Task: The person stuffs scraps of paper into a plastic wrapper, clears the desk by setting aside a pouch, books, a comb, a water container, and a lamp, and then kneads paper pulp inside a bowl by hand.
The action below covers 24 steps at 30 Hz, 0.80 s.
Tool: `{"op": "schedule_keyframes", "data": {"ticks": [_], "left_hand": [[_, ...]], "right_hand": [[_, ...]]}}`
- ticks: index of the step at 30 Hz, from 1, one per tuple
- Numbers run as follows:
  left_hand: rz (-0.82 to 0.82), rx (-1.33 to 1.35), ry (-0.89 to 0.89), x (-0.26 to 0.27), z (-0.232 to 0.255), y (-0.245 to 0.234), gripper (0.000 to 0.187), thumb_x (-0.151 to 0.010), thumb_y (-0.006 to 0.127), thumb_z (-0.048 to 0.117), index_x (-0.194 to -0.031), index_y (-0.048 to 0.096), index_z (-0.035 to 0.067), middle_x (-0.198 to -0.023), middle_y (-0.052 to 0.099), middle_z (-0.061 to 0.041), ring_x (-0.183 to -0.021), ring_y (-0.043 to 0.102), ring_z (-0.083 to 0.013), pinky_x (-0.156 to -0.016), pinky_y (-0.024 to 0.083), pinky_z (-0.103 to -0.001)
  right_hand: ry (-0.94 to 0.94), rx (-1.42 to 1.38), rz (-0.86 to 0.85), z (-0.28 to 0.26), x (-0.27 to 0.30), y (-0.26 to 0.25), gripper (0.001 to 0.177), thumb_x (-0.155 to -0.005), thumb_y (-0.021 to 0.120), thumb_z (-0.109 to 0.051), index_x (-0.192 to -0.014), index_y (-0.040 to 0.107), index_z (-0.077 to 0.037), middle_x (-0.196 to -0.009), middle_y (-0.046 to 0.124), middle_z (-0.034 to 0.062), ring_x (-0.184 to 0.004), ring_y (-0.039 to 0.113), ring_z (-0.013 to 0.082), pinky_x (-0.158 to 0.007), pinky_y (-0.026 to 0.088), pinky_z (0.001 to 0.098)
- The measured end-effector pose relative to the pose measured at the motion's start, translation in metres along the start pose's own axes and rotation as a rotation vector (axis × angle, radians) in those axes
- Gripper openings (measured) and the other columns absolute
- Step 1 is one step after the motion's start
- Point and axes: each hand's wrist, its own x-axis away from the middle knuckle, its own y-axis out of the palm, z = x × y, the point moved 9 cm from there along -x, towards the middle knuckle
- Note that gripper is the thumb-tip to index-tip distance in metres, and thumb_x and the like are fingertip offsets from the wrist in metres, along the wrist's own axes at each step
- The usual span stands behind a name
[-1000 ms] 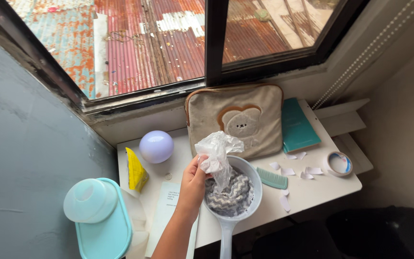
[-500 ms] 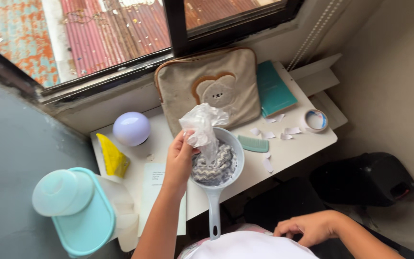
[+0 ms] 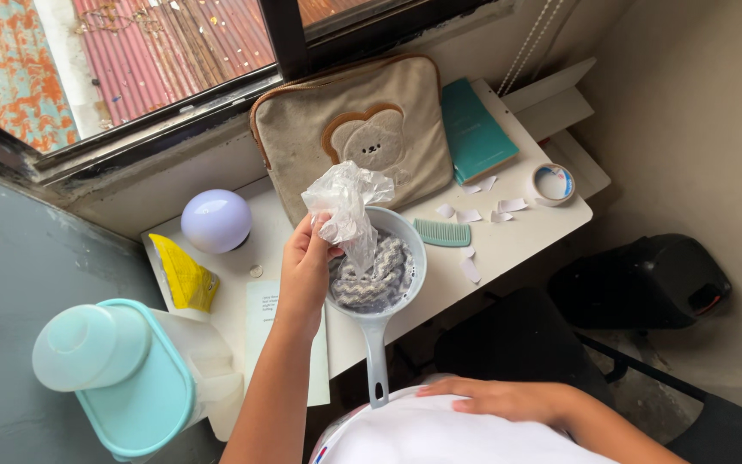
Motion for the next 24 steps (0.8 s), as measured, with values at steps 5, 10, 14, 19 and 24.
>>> {"op": "schedule_keyframes", "data": {"ticks": [5, 10, 14, 19, 24], "left_hand": [[-0.009, 0.022, 0.018, 0.004, 0.001, -0.004, 0.035, -0.106, 0.053, 0.036, -0.121, 0.069, 0.009, -0.103, 0.073, 0.003, -0.091, 0.062, -0.0049, -0.085, 0.049, -0.025], [-0.039, -0.042, 0.015, 0.009, 0.009, 0.006, 0.031, -0.106, 0.055, 0.031, -0.121, 0.070, 0.008, -0.101, 0.072, 0.003, -0.089, 0.061, -0.0051, -0.083, 0.048, -0.025], [-0.065, -0.092, 0.001, 0.016, 0.010, 0.018, 0.029, -0.101, 0.058, 0.026, -0.124, 0.068, 0.010, -0.103, 0.074, 0.004, -0.091, 0.063, -0.0038, -0.082, 0.047, -0.023], [-0.138, 0.094, -0.084, 0.015, -0.013, 0.036, 0.034, -0.101, 0.060, 0.024, -0.129, 0.063, 0.005, -0.112, 0.074, -0.001, -0.097, 0.066, -0.0091, -0.085, 0.052, -0.028], [-0.228, 0.350, -0.151, 0.027, -0.002, 0.059, 0.042, -0.095, 0.058, 0.016, -0.137, 0.055, 0.009, -0.123, 0.070, -0.001, -0.110, 0.069, -0.0126, -0.093, 0.057, -0.033]], "right_hand": [[0.143, -0.102, 0.053, 0.028, 0.026, -0.004, 0.063, -0.096, 0.048, -0.051, -0.151, 0.048, -0.021, -0.165, 0.036, 0.0043, -0.154, 0.033, 0.0254, -0.122, 0.026, 0.0432], [0.151, -0.048, 0.039, 0.027, 0.040, -0.024, 0.057, -0.091, 0.060, -0.030, -0.147, 0.056, -0.022, -0.161, 0.042, 0.0027, -0.151, 0.037, 0.0220, -0.120, 0.029, 0.0379], [0.157, 0.273, 0.023, 0.012, 0.032, -0.063, 0.033, -0.094, 0.066, -0.015, -0.123, 0.077, -0.006, -0.113, 0.073, 0.0156, -0.102, 0.063, 0.0258, -0.090, 0.054, 0.0369], [-0.200, -0.217, 0.696, -0.071, 0.020, -0.131, 0.064, -0.095, 0.052, -0.047, -0.150, 0.050, -0.014, -0.131, 0.067, 0.0030, -0.112, 0.062, 0.0110, -0.095, 0.051, 0.0318], [-0.463, -0.526, 0.605, -0.143, 0.007, -0.113, 0.076, -0.090, 0.057, -0.052, -0.153, 0.041, -0.011, -0.133, 0.064, 0.0067, -0.116, 0.064, 0.0126, -0.097, 0.050, 0.0364]]}}
